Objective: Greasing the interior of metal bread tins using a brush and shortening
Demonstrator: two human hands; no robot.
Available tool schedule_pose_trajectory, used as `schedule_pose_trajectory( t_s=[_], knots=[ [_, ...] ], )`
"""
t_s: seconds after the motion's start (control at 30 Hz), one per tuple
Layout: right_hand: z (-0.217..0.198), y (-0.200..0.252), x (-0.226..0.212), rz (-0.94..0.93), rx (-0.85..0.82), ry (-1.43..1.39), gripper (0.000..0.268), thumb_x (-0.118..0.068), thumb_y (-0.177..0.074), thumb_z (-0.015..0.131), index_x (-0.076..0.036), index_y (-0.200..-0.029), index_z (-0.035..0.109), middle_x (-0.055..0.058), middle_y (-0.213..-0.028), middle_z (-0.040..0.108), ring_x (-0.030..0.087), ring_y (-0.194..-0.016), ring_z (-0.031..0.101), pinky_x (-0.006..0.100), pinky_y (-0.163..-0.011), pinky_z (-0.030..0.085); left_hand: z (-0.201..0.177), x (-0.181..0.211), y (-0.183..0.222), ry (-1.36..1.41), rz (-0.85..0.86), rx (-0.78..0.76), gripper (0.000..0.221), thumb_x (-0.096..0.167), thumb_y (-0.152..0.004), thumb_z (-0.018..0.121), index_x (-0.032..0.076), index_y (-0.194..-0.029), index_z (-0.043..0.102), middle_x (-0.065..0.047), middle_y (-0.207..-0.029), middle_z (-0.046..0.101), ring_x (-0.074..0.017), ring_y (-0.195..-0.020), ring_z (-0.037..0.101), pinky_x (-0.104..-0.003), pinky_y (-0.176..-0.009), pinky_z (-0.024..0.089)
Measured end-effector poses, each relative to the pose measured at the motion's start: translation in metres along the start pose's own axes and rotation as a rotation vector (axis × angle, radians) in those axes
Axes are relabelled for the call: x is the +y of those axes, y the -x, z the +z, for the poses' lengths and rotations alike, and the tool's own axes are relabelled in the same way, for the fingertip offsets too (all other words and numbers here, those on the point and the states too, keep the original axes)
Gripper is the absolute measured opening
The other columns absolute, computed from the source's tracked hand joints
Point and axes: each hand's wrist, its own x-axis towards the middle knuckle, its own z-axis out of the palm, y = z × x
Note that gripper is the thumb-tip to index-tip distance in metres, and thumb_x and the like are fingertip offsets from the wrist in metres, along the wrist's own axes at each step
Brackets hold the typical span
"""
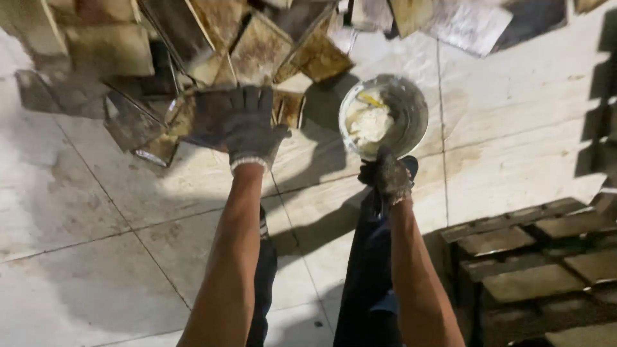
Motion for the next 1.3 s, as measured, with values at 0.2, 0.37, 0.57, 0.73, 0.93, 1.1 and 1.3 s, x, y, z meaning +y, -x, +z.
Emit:
schedule_pose_trajectory(
  t_s=[0.2,0.37,0.57,0.73,0.93,1.1,1.3],
  knots=[
    [-0.017,-0.086,0.096,-0.378,-0.072,0.522,0.037,-0.031,-0.099,0.049,0.002,-0.113,0.057,0.024,-0.094,0.073,0.036,-0.078,0.071,0.045,-0.069,0.055,0.060,0.001,-0.029,-0.149,0.345,0.397,0.098,0.074,-0.074,0.068,0.015,-0.150,0.051,-0.014,-0.145,0.048,-0.0376,-0.133,0.037,-0.057,-0.117,0.022],
    [-0.045,-0.100,0.079,-0.657,-0.237,0.955,0.041,-0.039,-0.109,0.031,-0.006,-0.098,0.052,0.017,-0.092,0.073,0.030,-0.082,0.072,0.044,-0.070,0.055,0.096,0.011,-0.071,-0.092,0.576,0.578,0.095,0.062,-0.069,0.080,0.010,-0.144,0.056,-0.015,-0.142,0.049,-0.0377,-0.127,0.041,-0.055,-0.110,0.024],
    [-0.033,-0.080,0.031,-0.275,-0.070,1.240,0.039,-0.046,-0.096,0.056,-0.008,-0.094,0.064,0.009,-0.107,0.087,0.024,-0.098,0.080,0.043,-0.092,0.055,0.107,0.020,-0.100,-0.385,0.507,0.693,0.063,0.035,-0.082,0.062,0.012,-0.141,0.059,-0.017,-0.135,0.054,-0.0401,-0.126,0.045,-0.059,-0.117,0.020],
    [-0.019,0.015,-0.018,-0.051,0.382,1.558,0.070,-0.065,-0.095,0.038,-0.016,-0.106,0.086,0.001,-0.103,0.089,0.025,-0.103,0.078,0.041,-0.094,0.054,0.093,0.015,-0.089,-0.298,0.523,0.721,0.070,0.051,-0.068,0.076,0.015,-0.125,0.062,-0.013,-0.129,0.059,-0.0355,-0.119,0.048,-0.054,-0.113,0.028],
    [0.045,-0.103,-0.007,-1.079,0.414,1.528,0.058,-0.060,-0.079,0.074,-0.040,-0.132,0.060,-0.009,-0.139,0.064,0.024,-0.150,0.038,0.046,-0.123,0.037,0.078,-0.020,-0.052,-0.165,0.364,0.587,0.091,0.068,-0.078,0.067,0.011,-0.147,0.048,-0.016,-0.136,0.048,-0.0351,-0.128,0.040,-0.056,-0.112,0.025],
    [0.051,-0.122,0.002,-1.210,0.416,1.566,0.051,-0.056,-0.080,0.073,-0.035,-0.126,0.064,-0.005,-0.131,0.067,0.026,-0.141,0.045,0.046,-0.116,0.041,0.091,-0.052,-0.045,-0.093,0.180,0.604,0.094,0.064,-0.075,0.067,0.011,-0.150,0.043,-0.018,-0.138,0.043,-0.0378,-0.128,0.040,-0.055,-0.111,0.028],
    [0.070,-0.130,0.001,-1.415,0.443,1.618,0.042,-0.050,-0.082,0.071,-0.026,-0.116,0.072,0.002,-0.118,0.072,0.030,-0.127,0.057,0.045,-0.104,0.049,0.099,-0.077,-0.049,-0.144,0.194,0.674,0.091,0.061,-0.074,0.072,0.013,-0.145,0.043,-0.019,-0.131,0.046,-0.0401,-0.119,0.043,-0.056,-0.104,0.032]
  ],
)
